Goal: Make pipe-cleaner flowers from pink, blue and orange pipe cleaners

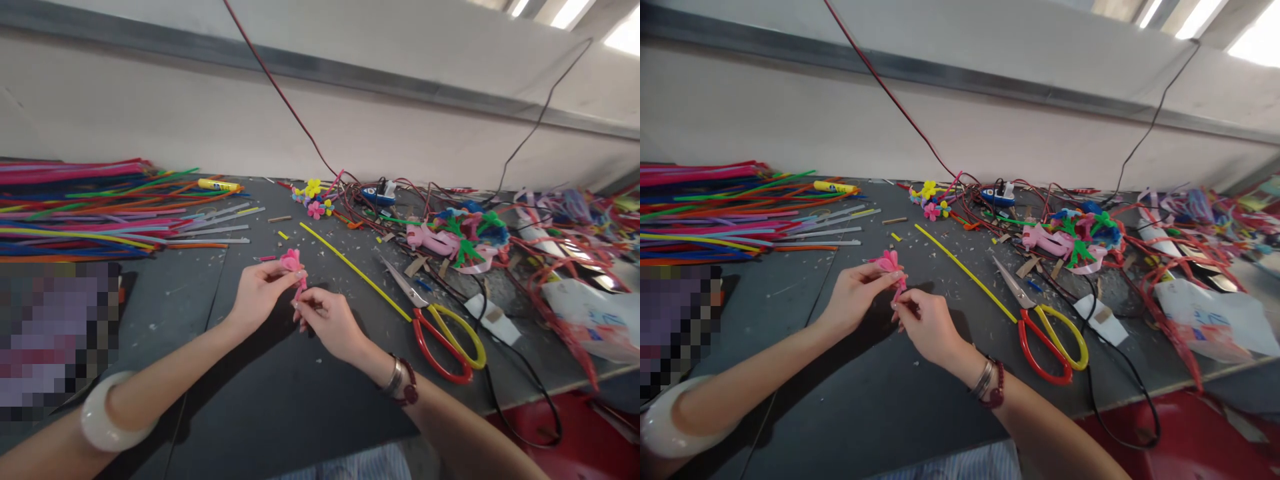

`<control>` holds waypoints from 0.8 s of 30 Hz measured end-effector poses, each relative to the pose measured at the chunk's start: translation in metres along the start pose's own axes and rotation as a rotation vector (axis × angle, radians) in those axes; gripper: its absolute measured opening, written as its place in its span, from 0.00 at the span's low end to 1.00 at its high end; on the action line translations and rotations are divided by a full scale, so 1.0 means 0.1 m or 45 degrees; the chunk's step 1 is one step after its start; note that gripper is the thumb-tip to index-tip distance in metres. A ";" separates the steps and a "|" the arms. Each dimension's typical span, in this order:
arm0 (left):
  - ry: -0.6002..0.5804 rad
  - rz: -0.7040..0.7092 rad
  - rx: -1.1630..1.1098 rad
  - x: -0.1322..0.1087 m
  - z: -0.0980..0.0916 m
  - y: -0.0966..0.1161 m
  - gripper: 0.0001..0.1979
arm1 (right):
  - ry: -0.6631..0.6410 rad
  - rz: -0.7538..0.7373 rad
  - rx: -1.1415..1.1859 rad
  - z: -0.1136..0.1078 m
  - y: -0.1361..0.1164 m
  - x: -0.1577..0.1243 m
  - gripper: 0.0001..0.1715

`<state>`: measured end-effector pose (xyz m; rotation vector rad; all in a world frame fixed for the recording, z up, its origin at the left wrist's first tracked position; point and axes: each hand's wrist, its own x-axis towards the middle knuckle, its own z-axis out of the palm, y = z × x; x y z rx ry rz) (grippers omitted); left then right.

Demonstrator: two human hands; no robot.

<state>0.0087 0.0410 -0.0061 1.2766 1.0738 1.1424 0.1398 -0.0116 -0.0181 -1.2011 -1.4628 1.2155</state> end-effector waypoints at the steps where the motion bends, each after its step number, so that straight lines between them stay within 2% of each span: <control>1: 0.011 0.074 0.106 -0.01 0.00 0.02 0.04 | -0.034 0.023 0.098 0.00 -0.02 0.00 0.10; 4: 0.029 0.212 0.295 -0.02 -0.02 0.05 0.04 | -0.100 0.066 0.282 -0.03 -0.08 0.01 0.10; 6: 0.031 0.228 0.314 -0.01 -0.02 0.05 0.03 | -0.073 0.071 0.228 -0.07 -0.09 0.02 0.10; 11: -0.010 0.130 0.204 0.01 -0.01 0.02 0.04 | 0.193 -0.120 -0.215 -0.15 -0.05 0.04 0.06; 14: -0.030 0.030 0.124 -0.02 0.02 0.04 0.03 | 0.239 -0.215 -0.294 -0.15 -0.02 0.05 0.07; 16: -0.043 -0.027 0.060 -0.04 0.04 0.06 0.03 | 0.236 -0.207 -0.283 -0.13 0.00 0.05 0.07; 20: -0.076 -0.069 -0.016 -0.06 0.06 0.08 0.03 | 0.193 -0.077 -0.102 -0.11 -0.01 0.07 0.10; 24: -0.095 -0.079 -0.096 -0.04 0.06 0.05 0.04 | -0.024 0.147 0.416 -0.16 -0.03 0.09 0.10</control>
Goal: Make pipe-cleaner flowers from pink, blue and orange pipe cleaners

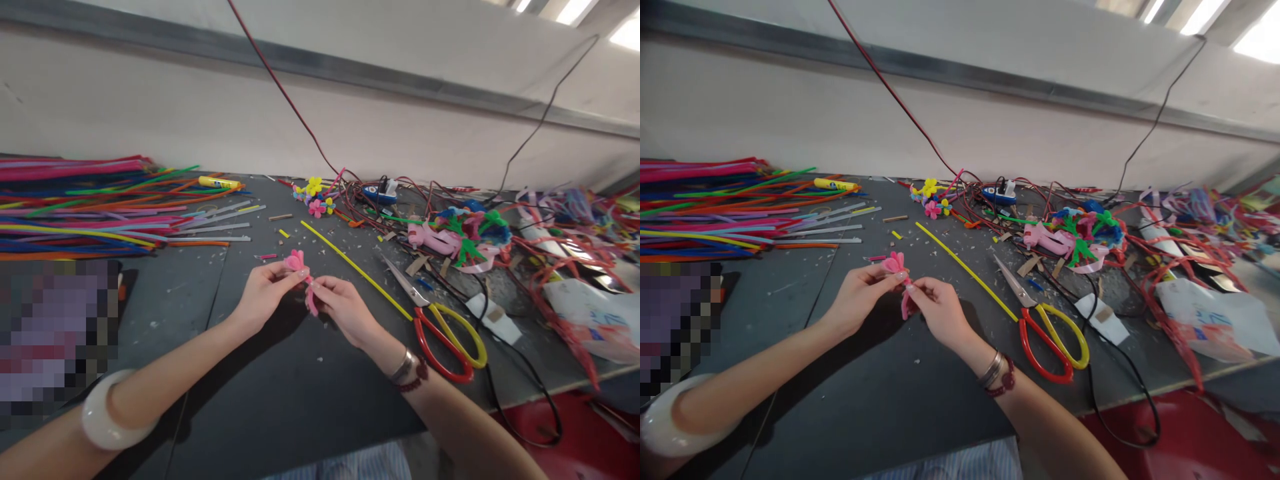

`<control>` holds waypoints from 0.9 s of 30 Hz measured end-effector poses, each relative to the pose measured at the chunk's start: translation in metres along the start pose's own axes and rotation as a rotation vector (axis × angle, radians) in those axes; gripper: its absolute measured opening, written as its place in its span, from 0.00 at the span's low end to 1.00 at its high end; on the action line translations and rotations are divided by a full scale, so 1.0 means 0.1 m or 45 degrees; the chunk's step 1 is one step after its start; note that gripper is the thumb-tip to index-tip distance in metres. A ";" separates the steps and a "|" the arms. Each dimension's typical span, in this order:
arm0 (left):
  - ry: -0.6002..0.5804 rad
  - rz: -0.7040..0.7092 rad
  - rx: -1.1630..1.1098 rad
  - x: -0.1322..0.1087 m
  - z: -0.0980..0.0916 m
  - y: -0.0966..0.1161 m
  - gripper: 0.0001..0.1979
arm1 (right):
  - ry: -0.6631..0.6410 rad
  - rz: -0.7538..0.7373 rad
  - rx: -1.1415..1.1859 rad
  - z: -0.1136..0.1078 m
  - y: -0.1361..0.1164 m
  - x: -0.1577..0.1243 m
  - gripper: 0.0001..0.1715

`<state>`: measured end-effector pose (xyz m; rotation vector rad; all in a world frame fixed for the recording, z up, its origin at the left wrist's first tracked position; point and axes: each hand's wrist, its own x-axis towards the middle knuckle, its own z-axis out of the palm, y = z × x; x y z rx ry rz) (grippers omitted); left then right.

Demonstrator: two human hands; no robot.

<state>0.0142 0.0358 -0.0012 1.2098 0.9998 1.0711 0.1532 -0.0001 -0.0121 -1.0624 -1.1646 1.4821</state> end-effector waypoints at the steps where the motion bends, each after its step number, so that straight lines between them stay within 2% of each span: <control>1: -0.007 -0.002 -0.025 0.01 0.00 -0.01 0.05 | -0.081 0.084 0.157 -0.01 -0.01 0.01 0.10; 3: -0.016 -0.008 -0.053 0.02 -0.01 -0.03 0.06 | -0.220 0.204 0.355 -0.03 -0.01 0.01 0.10; 5: 0.008 -0.016 -0.051 0.02 -0.01 -0.04 0.07 | -0.242 0.178 0.288 -0.04 0.01 0.01 0.12; 7: 0.061 -0.031 -0.050 0.02 -0.01 -0.04 0.07 | -0.087 -0.012 -0.041 -0.04 0.02 0.01 0.12; 10: 0.114 -0.051 -0.068 0.01 0.00 -0.04 0.08 | 0.201 -0.433 -0.717 -0.04 0.03 -0.01 0.07; 12: 0.093 -0.064 -0.081 0.00 0.01 -0.04 0.08 | 0.255 -0.635 -1.045 -0.06 0.03 -0.03 0.09; 14: 0.054 -0.061 -0.088 -0.02 0.02 -0.04 0.07 | 0.251 -0.735 -1.203 -0.09 0.02 -0.04 0.08; 17: 0.014 -0.012 -0.033 -0.03 0.03 -0.03 0.06 | 0.258 -0.757 -1.186 -0.10 0.02 -0.05 0.08; 19: 0.019 0.041 0.031 -0.04 0.03 -0.02 0.05 | 0.273 -0.698 -1.034 -0.08 0.02 -0.05 0.07; 21: 0.035 0.092 0.091 -0.04 0.02 0.00 0.04 | 0.284 -0.546 -0.766 -0.06 0.01 -0.04 0.07; 24: 0.044 0.160 0.142 -0.04 0.01 0.01 0.02 | 0.230 -0.144 -0.228 -0.06 -0.03 -0.01 0.11; 27: 0.002 0.171 0.130 -0.03 0.00 0.01 0.02 | -0.013 0.333 0.310 -0.12 -0.05 0.03 0.12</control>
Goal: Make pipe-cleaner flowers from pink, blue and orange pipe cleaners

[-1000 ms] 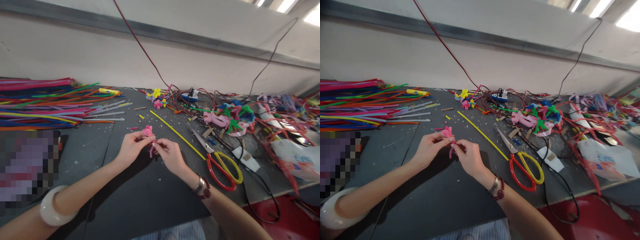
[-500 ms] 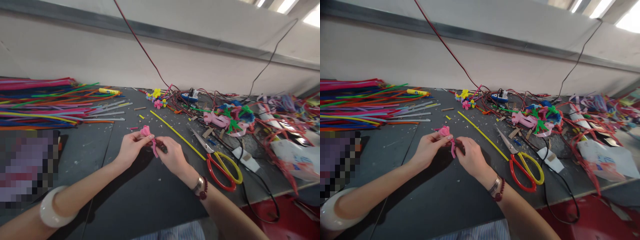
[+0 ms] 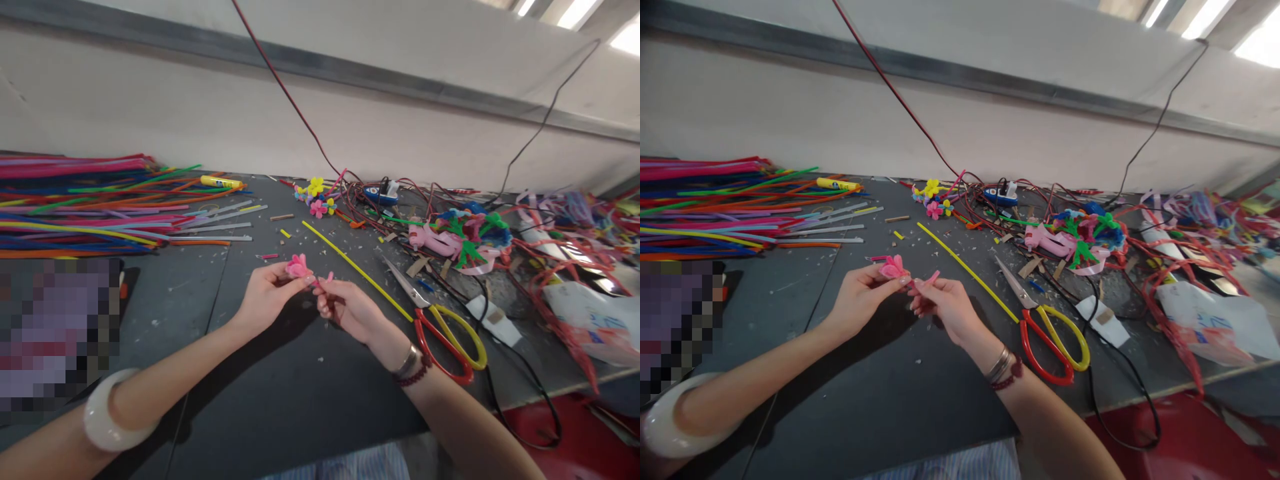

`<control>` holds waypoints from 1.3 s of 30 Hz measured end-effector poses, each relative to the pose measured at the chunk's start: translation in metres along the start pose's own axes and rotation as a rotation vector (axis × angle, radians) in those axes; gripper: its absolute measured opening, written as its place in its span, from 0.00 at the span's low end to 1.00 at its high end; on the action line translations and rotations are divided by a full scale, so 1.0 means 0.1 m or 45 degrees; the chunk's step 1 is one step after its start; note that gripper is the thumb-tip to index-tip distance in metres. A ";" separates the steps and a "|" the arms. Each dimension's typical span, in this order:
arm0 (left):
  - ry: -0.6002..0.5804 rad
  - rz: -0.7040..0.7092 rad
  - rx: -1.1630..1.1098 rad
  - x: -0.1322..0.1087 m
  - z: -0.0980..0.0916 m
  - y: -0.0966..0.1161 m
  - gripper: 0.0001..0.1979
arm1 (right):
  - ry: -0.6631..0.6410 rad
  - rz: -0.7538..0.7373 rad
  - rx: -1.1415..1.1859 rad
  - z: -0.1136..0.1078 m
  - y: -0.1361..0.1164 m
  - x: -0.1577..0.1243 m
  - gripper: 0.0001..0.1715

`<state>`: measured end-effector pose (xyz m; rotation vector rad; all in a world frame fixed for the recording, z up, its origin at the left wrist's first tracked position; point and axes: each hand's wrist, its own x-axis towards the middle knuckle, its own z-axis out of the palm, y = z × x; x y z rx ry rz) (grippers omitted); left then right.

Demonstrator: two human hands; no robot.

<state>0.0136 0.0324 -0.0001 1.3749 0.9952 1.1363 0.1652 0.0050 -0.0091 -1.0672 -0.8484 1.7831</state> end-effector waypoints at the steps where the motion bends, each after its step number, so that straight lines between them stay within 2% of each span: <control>1: -0.020 -0.016 -0.016 0.00 0.00 -0.01 0.02 | -0.079 0.124 0.106 -0.02 -0.01 0.01 0.12; 3: -0.033 -0.057 -0.049 0.00 0.00 -0.02 0.03 | -0.167 0.264 0.203 -0.06 -0.01 0.02 0.11; 5: 0.005 -0.090 -0.059 0.01 0.00 -0.03 0.04 | -0.075 0.173 0.073 -0.05 0.00 0.01 0.12; 7: 0.085 -0.103 -0.037 0.02 0.00 -0.03 0.06 | 0.186 -0.143 -0.236 -0.01 -0.01 -0.02 0.13; 9: 0.157 -0.106 -0.005 0.03 0.00 -0.03 0.07 | 0.510 -0.622 -0.655 0.02 -0.02 -0.05 0.10; 11: 0.190 -0.107 -0.002 0.04 0.00 -0.03 0.08 | 0.677 -1.054 -1.052 0.02 -0.02 -0.07 0.09; 12: 0.189 -0.110 -0.014 0.04 0.00 -0.03 0.08 | 0.680 -1.209 -1.237 0.01 -0.01 -0.08 0.10; 14: 0.171 -0.122 -0.056 0.04 0.00 -0.03 0.08 | 0.572 -1.385 -1.548 -0.03 0.03 -0.06 0.10; 16: 0.151 -0.144 -0.092 0.03 0.01 -0.04 0.08 | 0.428 -1.447 -1.734 -0.06 0.07 -0.04 0.10; 18: 0.137 -0.165 -0.115 0.02 0.02 -0.05 0.08 | 0.338 -1.468 -1.793 -0.07 0.11 -0.03 0.11; 21: 0.119 -0.175 -0.135 0.00 0.03 -0.05 0.07 | 0.368 -1.356 -1.645 -0.01 0.13 -0.04 0.12; 23: 0.104 -0.149 -0.120 0.00 0.02 -0.03 0.06 | 0.423 -1.138 -1.433 0.04 0.11 -0.05 0.12; 25: 0.079 -0.103 -0.051 0.01 0.02 0.00 0.05 | 0.411 -0.863 -1.191 0.07 0.06 -0.06 0.11; 27: 0.046 -0.062 0.010 0.01 0.01 0.01 0.04 | 0.300 -0.578 -0.901 0.07 0.00 -0.06 0.11; 31: -0.069 -0.092 -0.010 0.02 0.00 -0.01 0.05 | -0.101 0.006 -0.186 -0.03 -0.06 -0.04 0.07; 33: -0.108 -0.106 -0.037 0.03 -0.01 -0.03 0.05 | -0.268 0.212 0.081 -0.08 -0.06 -0.03 0.05; 36: -0.101 -0.107 -0.102 0.05 -0.03 -0.05 0.05 | -0.325 0.263 0.181 -0.09 -0.03 -0.01 0.07; 39: -0.046 -0.119 -0.183 0.07 -0.05 -0.08 0.06 | -0.184 0.039 -0.035 -0.03 0.00 -0.01 0.13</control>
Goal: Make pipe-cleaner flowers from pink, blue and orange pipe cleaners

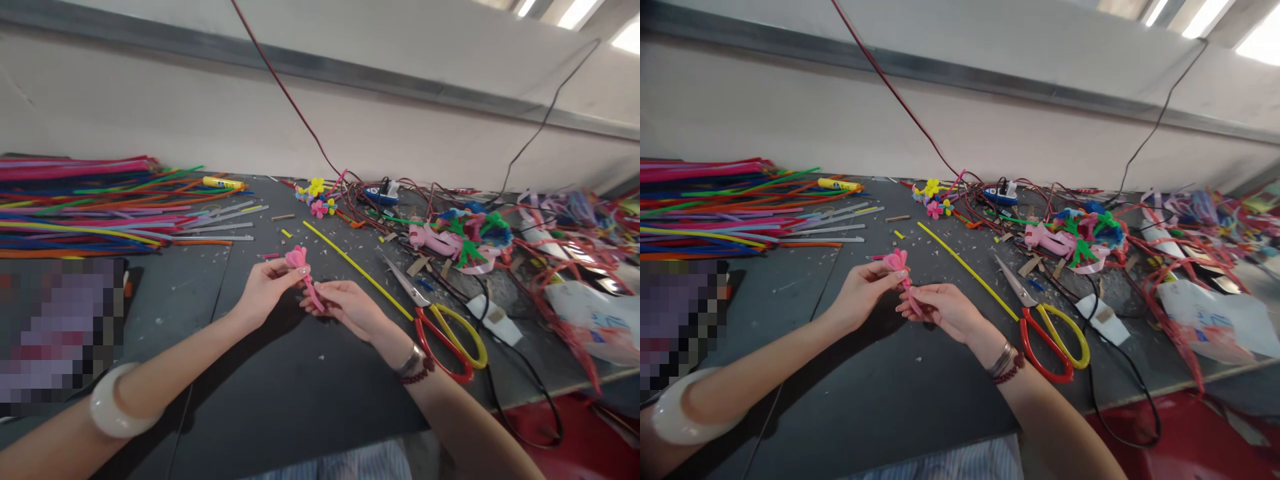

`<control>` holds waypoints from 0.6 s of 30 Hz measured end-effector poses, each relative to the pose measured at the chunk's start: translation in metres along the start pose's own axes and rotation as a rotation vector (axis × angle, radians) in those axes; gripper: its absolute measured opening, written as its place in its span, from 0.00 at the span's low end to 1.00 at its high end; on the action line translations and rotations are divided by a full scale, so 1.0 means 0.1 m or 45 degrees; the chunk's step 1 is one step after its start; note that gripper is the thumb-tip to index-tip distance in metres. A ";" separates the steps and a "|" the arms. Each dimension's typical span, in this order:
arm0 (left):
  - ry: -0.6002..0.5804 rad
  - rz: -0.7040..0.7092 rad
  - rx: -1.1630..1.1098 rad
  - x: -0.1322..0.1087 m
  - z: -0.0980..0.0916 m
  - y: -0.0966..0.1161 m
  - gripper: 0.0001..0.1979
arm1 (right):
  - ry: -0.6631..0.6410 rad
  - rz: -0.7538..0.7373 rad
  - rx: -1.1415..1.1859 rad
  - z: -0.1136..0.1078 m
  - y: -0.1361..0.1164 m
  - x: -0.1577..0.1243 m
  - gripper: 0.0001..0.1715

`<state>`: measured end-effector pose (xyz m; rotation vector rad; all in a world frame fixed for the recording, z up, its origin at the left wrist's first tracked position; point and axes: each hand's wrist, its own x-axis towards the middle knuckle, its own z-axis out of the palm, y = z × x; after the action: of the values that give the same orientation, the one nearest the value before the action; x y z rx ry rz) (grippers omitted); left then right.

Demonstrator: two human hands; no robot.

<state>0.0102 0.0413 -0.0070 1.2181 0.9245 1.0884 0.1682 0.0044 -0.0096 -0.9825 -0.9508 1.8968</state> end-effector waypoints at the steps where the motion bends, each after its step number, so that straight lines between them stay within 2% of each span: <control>1: 0.015 -0.001 -0.023 0.01 -0.01 -0.01 0.06 | 0.077 -0.094 -0.104 0.02 0.00 0.00 0.14; 4: 0.034 0.023 0.013 0.01 -0.01 -0.02 0.07 | 0.342 -0.388 -0.408 0.05 -0.02 0.00 0.15; 7: 0.005 0.128 0.251 -0.03 0.00 0.01 0.10 | 0.512 -0.618 -0.635 0.06 -0.05 -0.03 0.11; 13: 0.003 0.473 0.896 -0.13 0.00 0.06 0.10 | 0.509 -0.759 -0.839 0.08 -0.11 -0.11 0.09; 18: 0.021 0.636 0.946 -0.14 -0.04 0.03 0.07 | 0.465 -0.753 -0.903 0.08 -0.11 -0.12 0.09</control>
<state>0.0027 0.0289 -0.0046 2.1380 1.1135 1.1719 0.1689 -0.0035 0.0071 -1.2088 -1.5165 0.8517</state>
